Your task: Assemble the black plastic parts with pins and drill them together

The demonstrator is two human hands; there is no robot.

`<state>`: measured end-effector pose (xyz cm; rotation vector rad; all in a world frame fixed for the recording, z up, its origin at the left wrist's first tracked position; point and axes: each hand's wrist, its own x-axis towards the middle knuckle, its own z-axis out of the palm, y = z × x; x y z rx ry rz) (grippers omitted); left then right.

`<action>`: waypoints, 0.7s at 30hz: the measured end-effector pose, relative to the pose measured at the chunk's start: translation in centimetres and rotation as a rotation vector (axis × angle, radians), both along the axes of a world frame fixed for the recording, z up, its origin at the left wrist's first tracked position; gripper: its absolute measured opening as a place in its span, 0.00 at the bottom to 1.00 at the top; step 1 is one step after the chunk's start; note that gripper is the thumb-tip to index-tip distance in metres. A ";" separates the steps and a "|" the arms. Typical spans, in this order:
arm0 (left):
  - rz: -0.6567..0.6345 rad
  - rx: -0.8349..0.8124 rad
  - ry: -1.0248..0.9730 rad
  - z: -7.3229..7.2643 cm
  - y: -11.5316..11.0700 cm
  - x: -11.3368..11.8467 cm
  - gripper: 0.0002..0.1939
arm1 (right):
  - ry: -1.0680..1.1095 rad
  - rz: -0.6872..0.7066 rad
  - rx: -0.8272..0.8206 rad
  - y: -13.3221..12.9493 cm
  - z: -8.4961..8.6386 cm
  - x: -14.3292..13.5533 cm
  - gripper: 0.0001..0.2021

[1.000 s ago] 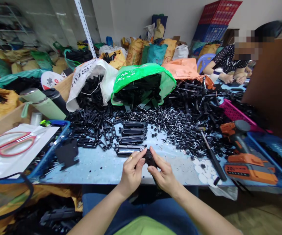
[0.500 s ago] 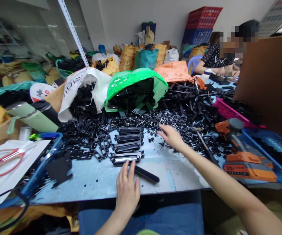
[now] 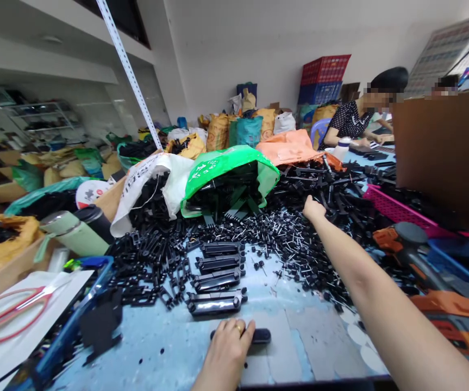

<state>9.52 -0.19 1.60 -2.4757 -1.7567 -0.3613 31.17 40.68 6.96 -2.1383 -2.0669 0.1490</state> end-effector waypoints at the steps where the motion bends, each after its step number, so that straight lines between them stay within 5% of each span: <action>1: 0.014 0.005 0.000 0.1 0.0 -0.1 0.22 | 0.025 -0.003 -0.011 0.1 0.3 0.3 0.25; 7: 0.041 -0.108 -0.027 0.6 0.7 0.5 0.21 | 0.197 0.116 -0.085 -3.5 1.0 2.5 0.17; 11: 0.039 -0.236 -0.111 0.4 1.4 0.9 0.15 | 0.296 0.347 -0.143 -12.3 0.4 2.9 0.17; 16: 0.029 -0.370 -0.202 1.0 1.7 0.2 0.15 | 0.090 1.152 -0.224 -26.3 -0.7 2.4 0.15; 21: 0.013 -0.447 -0.248 2.2 1.8 0.4 0.20 | -0.144 1.191 -0.234 -31.7 -3.1 1.5 0.17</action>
